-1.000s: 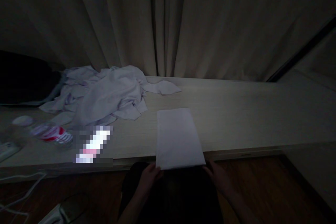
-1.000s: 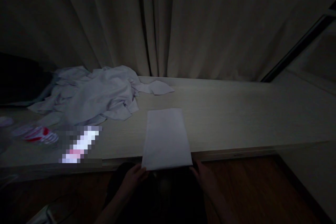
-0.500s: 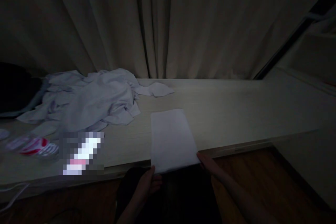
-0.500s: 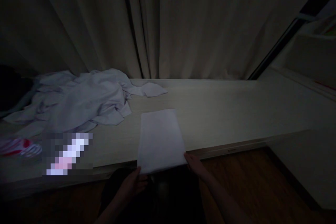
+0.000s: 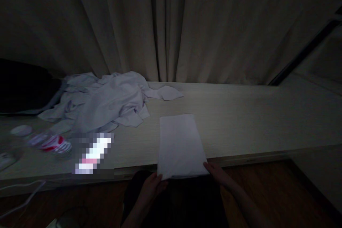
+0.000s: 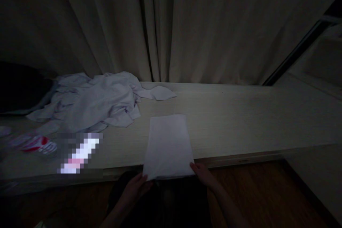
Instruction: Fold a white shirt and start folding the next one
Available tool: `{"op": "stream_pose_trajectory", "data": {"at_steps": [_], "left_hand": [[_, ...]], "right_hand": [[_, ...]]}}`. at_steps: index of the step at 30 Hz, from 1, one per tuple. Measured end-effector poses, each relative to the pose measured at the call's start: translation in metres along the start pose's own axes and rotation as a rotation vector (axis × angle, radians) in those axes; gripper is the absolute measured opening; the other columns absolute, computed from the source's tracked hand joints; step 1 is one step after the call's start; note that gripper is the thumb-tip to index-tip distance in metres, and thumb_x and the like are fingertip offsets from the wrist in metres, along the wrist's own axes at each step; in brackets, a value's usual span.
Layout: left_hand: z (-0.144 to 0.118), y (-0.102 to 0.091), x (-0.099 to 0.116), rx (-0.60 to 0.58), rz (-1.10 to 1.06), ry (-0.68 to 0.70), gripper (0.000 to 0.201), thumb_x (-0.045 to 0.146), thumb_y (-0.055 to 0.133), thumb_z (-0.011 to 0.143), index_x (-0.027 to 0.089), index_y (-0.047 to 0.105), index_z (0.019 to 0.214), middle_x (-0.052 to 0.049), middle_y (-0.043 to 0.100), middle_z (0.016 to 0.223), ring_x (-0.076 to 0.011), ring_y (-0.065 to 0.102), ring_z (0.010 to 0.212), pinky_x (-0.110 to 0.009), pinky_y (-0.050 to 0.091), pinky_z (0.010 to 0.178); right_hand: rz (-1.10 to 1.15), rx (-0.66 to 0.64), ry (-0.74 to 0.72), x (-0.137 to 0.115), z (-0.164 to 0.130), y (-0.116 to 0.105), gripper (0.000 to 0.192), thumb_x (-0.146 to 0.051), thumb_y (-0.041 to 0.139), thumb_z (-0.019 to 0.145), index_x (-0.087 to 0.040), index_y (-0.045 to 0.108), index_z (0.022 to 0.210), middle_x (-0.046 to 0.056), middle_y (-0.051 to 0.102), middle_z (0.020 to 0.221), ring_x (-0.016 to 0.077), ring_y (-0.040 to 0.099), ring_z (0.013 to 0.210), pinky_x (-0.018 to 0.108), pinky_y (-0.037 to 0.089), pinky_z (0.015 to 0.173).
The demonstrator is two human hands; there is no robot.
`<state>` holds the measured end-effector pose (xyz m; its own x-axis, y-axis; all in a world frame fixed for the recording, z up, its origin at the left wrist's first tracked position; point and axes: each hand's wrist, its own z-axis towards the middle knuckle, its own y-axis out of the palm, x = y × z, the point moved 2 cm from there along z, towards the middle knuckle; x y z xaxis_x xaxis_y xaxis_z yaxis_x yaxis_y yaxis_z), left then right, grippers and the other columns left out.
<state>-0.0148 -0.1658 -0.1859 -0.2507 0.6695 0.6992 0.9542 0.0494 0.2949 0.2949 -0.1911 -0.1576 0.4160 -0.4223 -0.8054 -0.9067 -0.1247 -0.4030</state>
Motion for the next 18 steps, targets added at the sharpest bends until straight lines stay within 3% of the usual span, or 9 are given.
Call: {"op": "stream_pose_trajectory", "data": {"at_steps": [3,7,18], "left_hand": [[-0.004,-0.001,0.006,-0.007,0.036,-0.007,0.041,0.040,0.074,0.062,0.015,0.062,0.091,-0.008,0.072,0.081,-0.0171,0.068,0.066,-0.030,0.054,0.067],[-0.006,-0.006,0.008,-0.018,0.126,-0.058,0.042,0.046,0.069,0.067,0.017,0.058,0.096,-0.009,0.072,0.080,-0.0184,0.068,0.063,-0.031,0.054,0.062],[-0.003,-0.010,0.011,0.014,0.086,0.006,0.032,0.039,0.070,0.068,0.015,0.060,0.086,-0.009,0.071,0.080,-0.0217,0.070,0.069,-0.034,0.055,0.067]], "right_hand": [[0.015,-0.009,-0.002,-0.001,-0.001,0.004,0.063,-0.071,0.034,0.077,-0.014,0.060,0.083,0.008,0.067,0.079,0.0179,0.060,0.065,0.031,0.047,0.059],[0.146,-0.073,0.111,0.005,-0.005,0.014,0.060,-0.073,0.033,0.076,-0.017,0.050,0.091,0.001,0.064,0.064,0.0114,0.050,0.037,0.023,0.035,0.036],[0.265,0.023,0.058,0.015,-0.006,0.023,0.054,-0.070,0.043,0.074,-0.016,0.052,0.080,-0.004,0.056,0.052,0.0054,0.040,0.032,0.019,0.024,0.033]]}}
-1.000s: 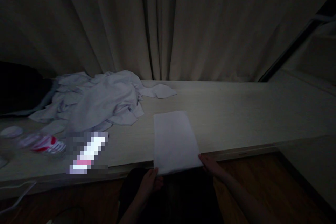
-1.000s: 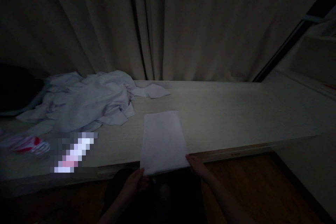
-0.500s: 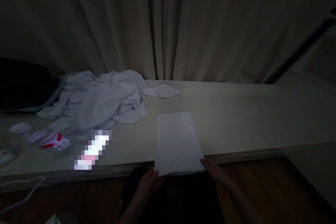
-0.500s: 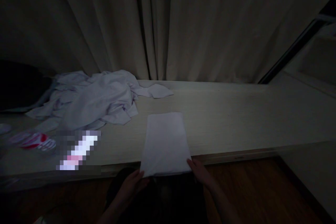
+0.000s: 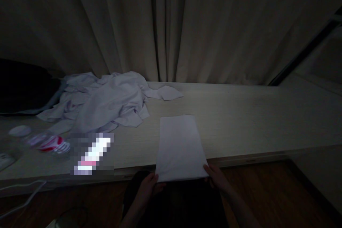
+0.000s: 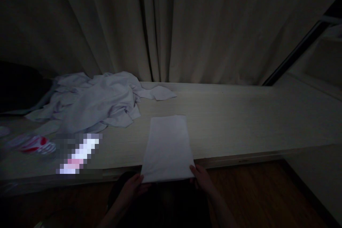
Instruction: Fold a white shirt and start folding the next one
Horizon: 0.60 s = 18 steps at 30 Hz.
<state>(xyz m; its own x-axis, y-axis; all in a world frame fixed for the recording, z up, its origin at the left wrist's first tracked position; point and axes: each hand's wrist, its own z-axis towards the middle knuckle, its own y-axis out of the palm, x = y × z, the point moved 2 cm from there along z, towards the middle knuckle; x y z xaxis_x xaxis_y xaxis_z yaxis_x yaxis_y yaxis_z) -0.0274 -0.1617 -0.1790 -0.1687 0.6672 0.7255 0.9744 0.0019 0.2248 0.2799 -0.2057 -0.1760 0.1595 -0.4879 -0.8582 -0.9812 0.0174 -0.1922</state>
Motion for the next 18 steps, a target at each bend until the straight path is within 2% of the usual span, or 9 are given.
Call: {"op": "stream_pose_trajectory", "data": {"at_steps": [5,9,13,18], "left_hand": [[0.000,0.000,0.001,0.016,-0.056,-0.028,0.022,0.031,0.066,0.073,0.013,0.061,0.086,-0.010,0.072,0.082,-0.0205,0.069,0.072,-0.033,0.055,0.070],[-0.001,-0.003,0.003,0.018,-0.093,-0.078,0.013,0.023,0.059,0.079,0.013,0.060,0.087,-0.009,0.072,0.082,-0.0183,0.069,0.071,-0.031,0.054,0.069],[-0.007,-0.004,0.007,-0.016,-0.065,-0.106,0.015,0.025,0.058,0.080,0.014,0.059,0.089,-0.009,0.072,0.083,-0.0188,0.069,0.074,-0.030,0.054,0.070],[-0.008,0.000,0.015,0.016,-0.013,-0.085,0.014,0.025,0.058,0.080,0.014,0.058,0.089,-0.009,0.072,0.086,-0.0180,0.069,0.073,-0.029,0.055,0.068]], "right_hand": [[0.039,-0.005,0.044,-0.002,0.001,0.001,0.057,-0.073,0.044,0.071,-0.017,0.052,0.077,-0.004,0.056,0.051,0.0048,0.037,0.031,0.019,0.021,0.032],[0.019,-0.066,0.076,-0.001,0.002,-0.002,0.061,-0.075,0.044,0.069,-0.016,0.053,0.084,-0.003,0.060,0.055,0.0049,0.037,0.029,0.019,0.021,0.029],[-0.030,-0.135,0.063,0.003,0.006,-0.005,0.060,-0.074,0.043,0.070,-0.016,0.054,0.082,0.000,0.064,0.060,0.0047,0.038,0.029,0.019,0.021,0.028],[-0.046,-0.111,0.034,-0.001,0.005,-0.005,0.055,-0.070,0.041,0.074,-0.016,0.053,0.079,-0.001,0.063,0.059,0.0050,0.039,0.029,0.019,0.025,0.030]]}}
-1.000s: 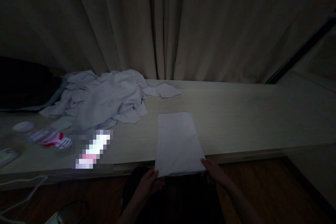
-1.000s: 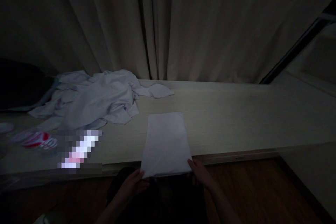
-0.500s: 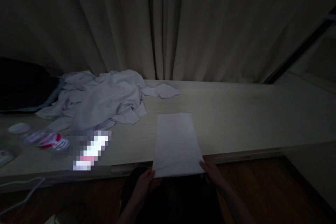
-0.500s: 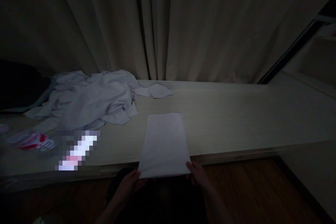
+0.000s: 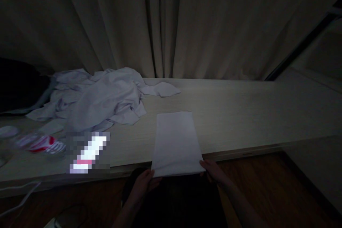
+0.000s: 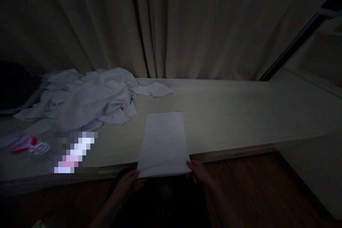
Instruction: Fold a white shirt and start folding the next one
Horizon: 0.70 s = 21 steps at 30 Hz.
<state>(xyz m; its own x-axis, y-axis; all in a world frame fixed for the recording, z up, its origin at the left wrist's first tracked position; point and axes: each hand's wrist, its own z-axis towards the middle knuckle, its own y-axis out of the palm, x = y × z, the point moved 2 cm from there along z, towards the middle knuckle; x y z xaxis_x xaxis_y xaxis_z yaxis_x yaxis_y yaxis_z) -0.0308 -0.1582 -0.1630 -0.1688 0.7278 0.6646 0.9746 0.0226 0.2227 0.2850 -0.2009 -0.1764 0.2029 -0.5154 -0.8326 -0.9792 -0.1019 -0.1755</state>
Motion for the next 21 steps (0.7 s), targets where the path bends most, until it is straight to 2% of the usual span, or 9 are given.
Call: {"op": "stream_pose_trajectory", "data": {"at_steps": [4,7,10,13,18,21], "left_hand": [[-0.001,0.005,0.005,0.046,-0.002,-0.015,0.012,0.023,0.055,0.082,0.014,0.056,0.090,-0.008,0.071,0.081,-0.0182,0.069,0.070,-0.030,0.055,0.066],[-0.003,0.005,0.006,0.021,0.016,-0.034,0.015,0.023,0.055,0.083,0.015,0.054,0.094,-0.007,0.071,0.081,-0.0190,0.070,0.071,-0.031,0.056,0.067],[-0.003,0.005,0.006,-0.002,0.037,-0.037,0.016,0.023,0.055,0.082,0.015,0.053,0.095,-0.007,0.070,0.077,-0.0191,0.069,0.070,-0.031,0.056,0.067],[-0.004,0.006,0.006,0.016,0.039,-0.039,0.013,0.021,0.054,0.083,0.015,0.052,0.094,-0.007,0.070,0.074,-0.0182,0.069,0.066,-0.029,0.056,0.063],[-0.003,0.006,0.003,0.059,0.038,0.015,0.012,0.019,0.055,0.082,0.015,0.052,0.093,-0.006,0.069,0.075,-0.0181,0.069,0.065,-0.029,0.056,0.060],[0.001,0.005,-0.001,0.061,0.016,0.034,0.011,0.019,0.055,0.082,0.015,0.052,0.092,-0.004,0.068,0.074,-0.0176,0.069,0.065,-0.029,0.056,0.060]], "right_hand": [[0.048,0.004,-0.033,-0.003,-0.010,0.000,0.053,-0.064,0.031,0.080,-0.018,0.054,0.088,-0.002,0.062,0.063,0.0080,0.045,0.033,0.020,0.027,0.031],[0.003,0.122,-0.069,-0.001,-0.021,0.000,0.044,-0.054,0.040,0.078,-0.018,0.054,0.099,-0.005,0.056,0.062,0.0083,0.045,0.038,0.021,0.030,0.036],[-0.245,0.290,-0.157,-0.002,-0.032,0.005,0.036,-0.043,0.052,0.074,-0.020,0.055,0.101,-0.006,0.051,0.060,0.0109,0.049,0.052,0.023,0.036,0.049],[-0.526,0.393,-0.171,-0.002,-0.038,0.014,0.032,-0.042,0.055,0.075,-0.022,0.055,0.100,-0.004,0.053,0.061,0.0140,0.053,0.059,0.025,0.036,0.055],[-0.707,0.449,-0.156,-0.003,-0.040,0.022,0.020,-0.035,0.042,0.086,-0.022,0.054,0.094,0.003,0.067,0.084,0.0163,0.063,0.074,0.025,0.038,0.064],[-0.813,0.460,-0.147,-0.006,-0.041,0.025,0.017,-0.034,0.043,0.087,-0.023,0.055,0.092,0.003,0.069,0.088,0.0171,0.065,0.079,0.025,0.037,0.064]]}}
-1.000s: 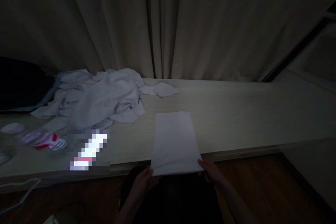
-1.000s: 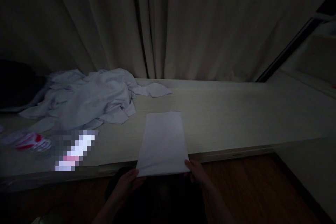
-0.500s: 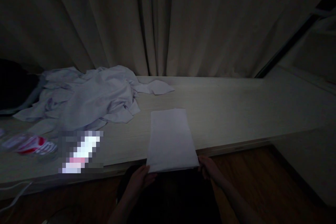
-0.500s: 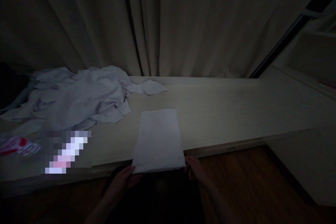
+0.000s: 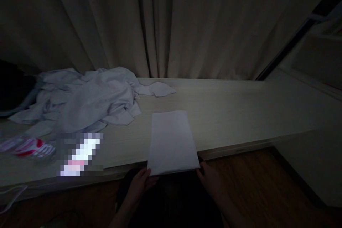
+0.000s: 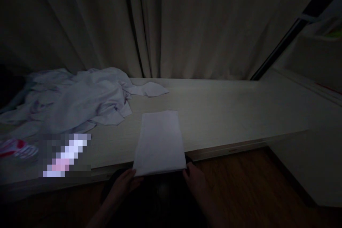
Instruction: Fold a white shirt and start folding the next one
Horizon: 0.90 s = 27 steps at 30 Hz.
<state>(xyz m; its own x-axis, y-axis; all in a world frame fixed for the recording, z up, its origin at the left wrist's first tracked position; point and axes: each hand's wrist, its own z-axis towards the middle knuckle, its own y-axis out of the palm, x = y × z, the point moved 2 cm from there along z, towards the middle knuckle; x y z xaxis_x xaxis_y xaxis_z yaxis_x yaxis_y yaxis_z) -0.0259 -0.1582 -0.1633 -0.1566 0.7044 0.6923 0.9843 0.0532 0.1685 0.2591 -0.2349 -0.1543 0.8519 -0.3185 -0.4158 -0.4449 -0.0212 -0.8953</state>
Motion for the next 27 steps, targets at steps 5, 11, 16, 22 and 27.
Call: {"op": "stream_pose_trajectory", "data": {"at_steps": [5,11,16,22,27], "left_hand": [[0.002,0.000,-0.001,0.000,0.000,-0.011,0.011,0.018,0.055,0.083,0.015,0.053,0.093,-0.006,0.070,0.077,-0.0183,0.070,0.066,-0.029,0.056,0.061],[0.003,0.003,0.000,0.048,-0.035,0.042,0.006,0.012,0.055,0.081,0.013,0.058,0.087,-0.006,0.071,0.077,-0.0165,0.069,0.066,-0.026,0.056,0.060],[0.009,0.003,-0.005,0.059,-0.096,0.063,0.003,0.011,0.059,0.078,0.013,0.059,0.080,-0.004,0.070,0.072,-0.0135,0.068,0.063,-0.025,0.057,0.061],[0.010,0.005,0.000,0.064,-0.093,0.075,0.003,0.013,0.059,0.079,0.013,0.060,0.082,-0.005,0.070,0.075,-0.0132,0.067,0.066,-0.025,0.057,0.064],[0.011,0.014,0.014,0.058,-0.065,0.118,0.006,0.017,0.060,0.079,0.014,0.059,0.084,-0.002,0.068,0.072,-0.0130,0.066,0.063,-0.025,0.057,0.061]], "right_hand": [[-0.173,0.009,0.070,-0.005,0.002,-0.001,0.017,-0.037,0.047,0.085,-0.022,0.054,0.091,0.004,0.070,0.084,0.0189,0.066,0.075,0.025,0.034,0.058],[-0.123,0.019,0.055,-0.001,0.001,-0.001,0.017,-0.030,0.039,0.088,-0.022,0.053,0.095,0.004,0.070,0.085,0.0171,0.066,0.077,0.025,0.034,0.061],[-0.094,0.025,0.095,0.004,0.005,0.005,0.021,-0.031,0.034,0.090,-0.022,0.053,0.095,0.005,0.069,0.082,0.0184,0.065,0.074,0.026,0.033,0.060],[0.023,0.014,0.070,0.014,0.012,0.005,0.020,-0.030,0.036,0.089,-0.021,0.053,0.095,0.006,0.069,0.083,0.0180,0.063,0.074,0.026,0.036,0.062],[0.123,-0.038,-0.055,0.014,0.010,-0.009,0.022,-0.044,0.050,0.082,-0.023,0.055,0.084,0.000,0.063,0.070,0.0160,0.058,0.063,0.025,0.036,0.058]]}}
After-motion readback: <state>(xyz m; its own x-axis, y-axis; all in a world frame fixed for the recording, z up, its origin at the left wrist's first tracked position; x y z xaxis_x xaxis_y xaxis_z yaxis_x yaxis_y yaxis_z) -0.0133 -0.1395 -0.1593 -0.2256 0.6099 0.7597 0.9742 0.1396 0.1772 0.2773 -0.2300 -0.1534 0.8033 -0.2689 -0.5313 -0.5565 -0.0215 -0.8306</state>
